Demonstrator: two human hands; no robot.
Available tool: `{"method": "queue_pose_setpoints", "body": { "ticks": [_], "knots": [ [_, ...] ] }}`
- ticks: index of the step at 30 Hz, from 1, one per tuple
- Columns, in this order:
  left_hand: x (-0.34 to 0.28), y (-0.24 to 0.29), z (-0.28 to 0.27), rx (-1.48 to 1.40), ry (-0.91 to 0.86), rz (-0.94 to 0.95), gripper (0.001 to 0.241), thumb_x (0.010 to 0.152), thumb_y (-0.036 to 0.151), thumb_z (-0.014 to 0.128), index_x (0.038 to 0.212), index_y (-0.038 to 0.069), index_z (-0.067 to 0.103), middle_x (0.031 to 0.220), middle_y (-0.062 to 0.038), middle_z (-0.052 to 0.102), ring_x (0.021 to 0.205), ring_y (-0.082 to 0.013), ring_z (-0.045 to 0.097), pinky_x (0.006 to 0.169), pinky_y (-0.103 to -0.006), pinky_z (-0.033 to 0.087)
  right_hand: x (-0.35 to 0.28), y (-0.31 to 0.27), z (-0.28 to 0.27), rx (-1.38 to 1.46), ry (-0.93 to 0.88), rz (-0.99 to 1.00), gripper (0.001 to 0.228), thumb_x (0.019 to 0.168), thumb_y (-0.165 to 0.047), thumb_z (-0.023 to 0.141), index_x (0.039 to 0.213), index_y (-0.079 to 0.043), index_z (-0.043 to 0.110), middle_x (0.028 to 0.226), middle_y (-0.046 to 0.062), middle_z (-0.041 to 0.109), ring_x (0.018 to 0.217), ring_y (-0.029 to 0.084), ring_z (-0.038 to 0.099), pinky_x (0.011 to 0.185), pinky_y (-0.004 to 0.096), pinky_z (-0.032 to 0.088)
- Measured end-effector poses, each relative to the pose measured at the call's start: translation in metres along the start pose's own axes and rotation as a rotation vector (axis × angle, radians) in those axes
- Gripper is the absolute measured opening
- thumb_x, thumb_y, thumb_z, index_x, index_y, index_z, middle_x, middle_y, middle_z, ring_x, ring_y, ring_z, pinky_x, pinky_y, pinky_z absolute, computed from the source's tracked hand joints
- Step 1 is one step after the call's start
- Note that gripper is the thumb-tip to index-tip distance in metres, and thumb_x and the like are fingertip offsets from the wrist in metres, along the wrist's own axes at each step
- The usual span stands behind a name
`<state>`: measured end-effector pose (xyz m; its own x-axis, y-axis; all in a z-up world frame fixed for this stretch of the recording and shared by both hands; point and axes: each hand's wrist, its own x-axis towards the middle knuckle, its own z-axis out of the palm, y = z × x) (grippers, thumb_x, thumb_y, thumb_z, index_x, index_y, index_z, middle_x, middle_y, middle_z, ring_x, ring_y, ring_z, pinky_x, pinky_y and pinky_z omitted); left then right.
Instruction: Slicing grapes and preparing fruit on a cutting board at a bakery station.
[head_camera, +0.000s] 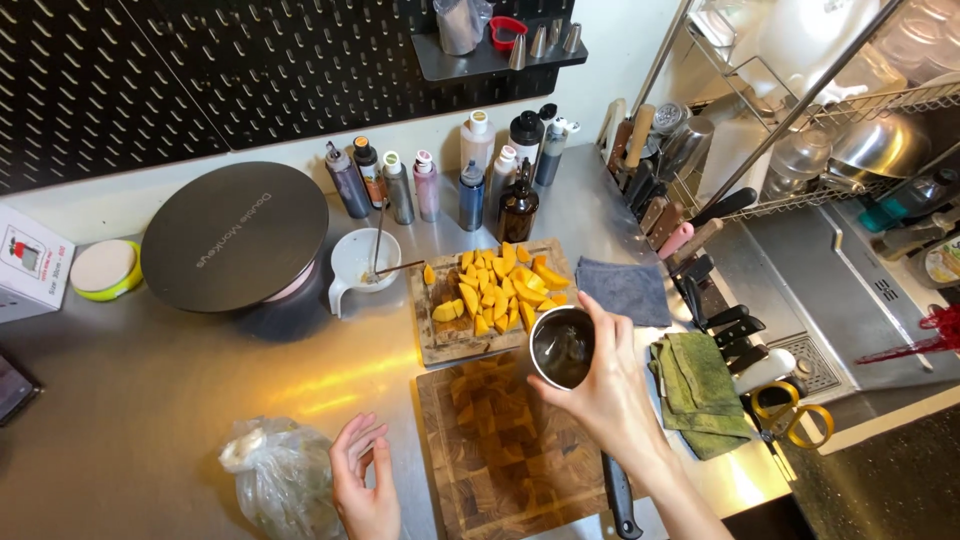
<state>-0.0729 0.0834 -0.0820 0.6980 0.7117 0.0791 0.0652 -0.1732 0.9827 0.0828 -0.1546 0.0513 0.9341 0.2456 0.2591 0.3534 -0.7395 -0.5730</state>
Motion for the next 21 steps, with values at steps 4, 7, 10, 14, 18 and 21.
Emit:
{"method": "queue_pose_setpoints", "body": {
  "ticks": [4, 7, 10, 14, 18, 21],
  "knots": [
    [-0.002, 0.002, 0.002, 0.008, 0.0, 0.004, 0.042, 0.095, 0.002, 0.058, 0.136, 0.0, 0.049, 0.13, -0.016, 0.065, 0.114, -0.0245, 0.07, 0.096, -0.0375, 0.056, -0.004, 0.0, -0.001, 0.03, -0.003, -0.039, 0.117, 0.059, -0.031, 0.097, 0.154, -0.002, 0.034, 0.126, 0.018, 0.055, 0.115, 0.032, 0.059, 0.098, 0.048, 0.05],
    [-0.002, 0.001, 0.002, 0.02, -0.01, 0.024, 0.043, 0.094, 0.003, 0.058, 0.136, 0.0, 0.049, 0.13, -0.015, 0.065, 0.114, -0.0243, 0.07, 0.097, -0.0378, 0.056, -0.004, -0.003, 0.0, -0.01, -0.028, -0.028, 0.119, 0.06, -0.031, 0.098, 0.155, -0.003, 0.032, 0.126, 0.019, 0.055, 0.114, 0.034, 0.059, 0.097, 0.051, 0.05],
    [-0.004, 0.001, 0.003, 0.027, -0.019, 0.021, 0.043, 0.094, 0.005, 0.059, 0.136, 0.0, 0.049, 0.13, -0.015, 0.065, 0.114, -0.024, 0.07, 0.097, -0.0377, 0.057, -0.002, 0.003, 0.004, 0.012, -0.066, 0.001, 0.121, 0.06, -0.033, 0.098, 0.156, -0.004, 0.031, 0.13, 0.019, 0.055, 0.117, 0.034, 0.059, 0.099, 0.053, 0.049],
    [-0.007, -0.009, -0.001, 0.011, -0.01, 0.0, 0.043, 0.094, 0.005, 0.059, 0.136, 0.0, 0.05, 0.13, -0.016, 0.066, 0.113, -0.0244, 0.071, 0.095, -0.0368, 0.057, -0.005, -0.003, 0.007, -0.008, -0.12, 0.055, 0.122, 0.059, -0.027, 0.099, 0.156, -0.007, 0.029, 0.129, 0.018, 0.05, 0.116, 0.035, 0.06, 0.097, 0.054, 0.055],
    [-0.007, -0.003, -0.004, 0.001, 0.008, 0.014, 0.042, 0.095, 0.003, 0.058, 0.136, 0.0, 0.05, 0.129, -0.015, 0.065, 0.113, -0.0246, 0.07, 0.097, -0.0374, 0.056, 0.001, 0.002, 0.009, 0.09, -0.082, 0.06, 0.116, 0.06, -0.036, 0.096, 0.155, -0.01, 0.035, 0.132, 0.017, 0.057, 0.12, 0.032, 0.059, 0.101, 0.053, 0.047],
    [-0.005, 0.001, -0.007, 0.043, 0.009, 0.023, 0.041, 0.095, 0.004, 0.058, 0.135, 0.0, 0.05, 0.129, -0.016, 0.065, 0.114, -0.0252, 0.07, 0.098, -0.0392, 0.057, 0.003, 0.004, 0.018, 0.041, -0.087, 0.03, 0.125, 0.057, -0.021, 0.099, 0.156, -0.006, 0.026, 0.133, 0.025, 0.044, 0.114, 0.044, 0.062, 0.092, 0.063, 0.06]
  ]
}}
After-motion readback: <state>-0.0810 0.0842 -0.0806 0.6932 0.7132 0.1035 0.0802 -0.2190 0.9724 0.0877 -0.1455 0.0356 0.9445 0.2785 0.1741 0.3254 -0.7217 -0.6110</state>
